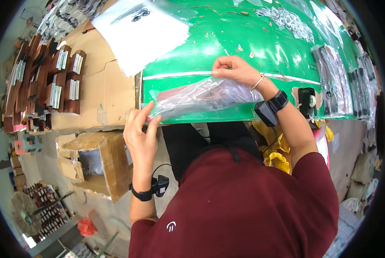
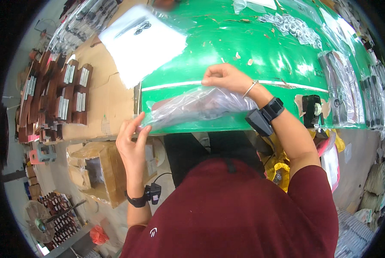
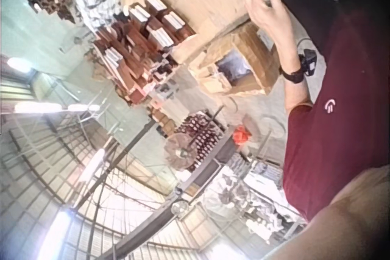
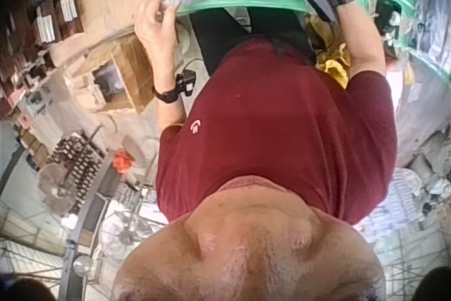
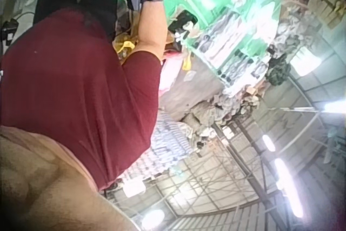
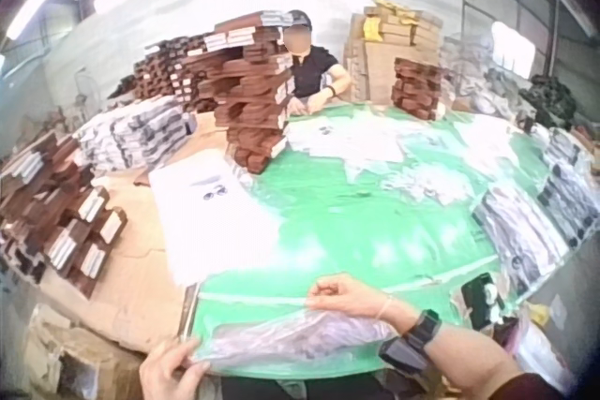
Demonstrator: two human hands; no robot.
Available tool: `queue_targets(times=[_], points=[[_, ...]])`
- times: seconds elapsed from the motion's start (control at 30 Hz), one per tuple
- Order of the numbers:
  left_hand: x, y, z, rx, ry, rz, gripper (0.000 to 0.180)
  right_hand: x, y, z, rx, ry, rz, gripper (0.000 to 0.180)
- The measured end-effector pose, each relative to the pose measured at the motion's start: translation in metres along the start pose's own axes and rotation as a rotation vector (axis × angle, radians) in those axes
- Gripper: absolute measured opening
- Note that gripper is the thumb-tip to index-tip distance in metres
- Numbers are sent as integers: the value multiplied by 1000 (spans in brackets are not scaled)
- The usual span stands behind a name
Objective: The recorder is placing wooden furniture components and metal hardware into plastic bags and sealing them with tape.
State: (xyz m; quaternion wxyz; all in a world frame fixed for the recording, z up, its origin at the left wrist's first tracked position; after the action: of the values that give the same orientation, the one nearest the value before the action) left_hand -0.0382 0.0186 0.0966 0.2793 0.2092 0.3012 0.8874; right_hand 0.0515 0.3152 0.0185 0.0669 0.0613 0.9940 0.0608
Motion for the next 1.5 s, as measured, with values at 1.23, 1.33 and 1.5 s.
queue_targets(times=[1.23, 1.33, 1.5], points=[[54, -53, -82, -173, 110, 79, 22, 2, -18, 6, -217, 93, 112, 22], [52, -61, -86, -132, 55, 157, 22, 6, -18, 12, -214, 3, 140, 22], [54, -64, -90, -175, 51, 206, 22, 10, -15, 27, -178, -38, 219, 27]])
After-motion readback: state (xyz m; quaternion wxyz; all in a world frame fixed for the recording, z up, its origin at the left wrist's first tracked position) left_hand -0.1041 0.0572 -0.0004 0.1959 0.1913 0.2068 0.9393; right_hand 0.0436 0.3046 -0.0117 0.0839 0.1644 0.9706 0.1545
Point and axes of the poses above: each hand's wrist, its own x-axis towards the middle knuckle, its own y-axis out of the back of the hand, z = x × y, the point moved 6 cm from there along x, towards the middle knuckle, and after that the axes turned 2 degrees about -z, right-handed, at the moved point
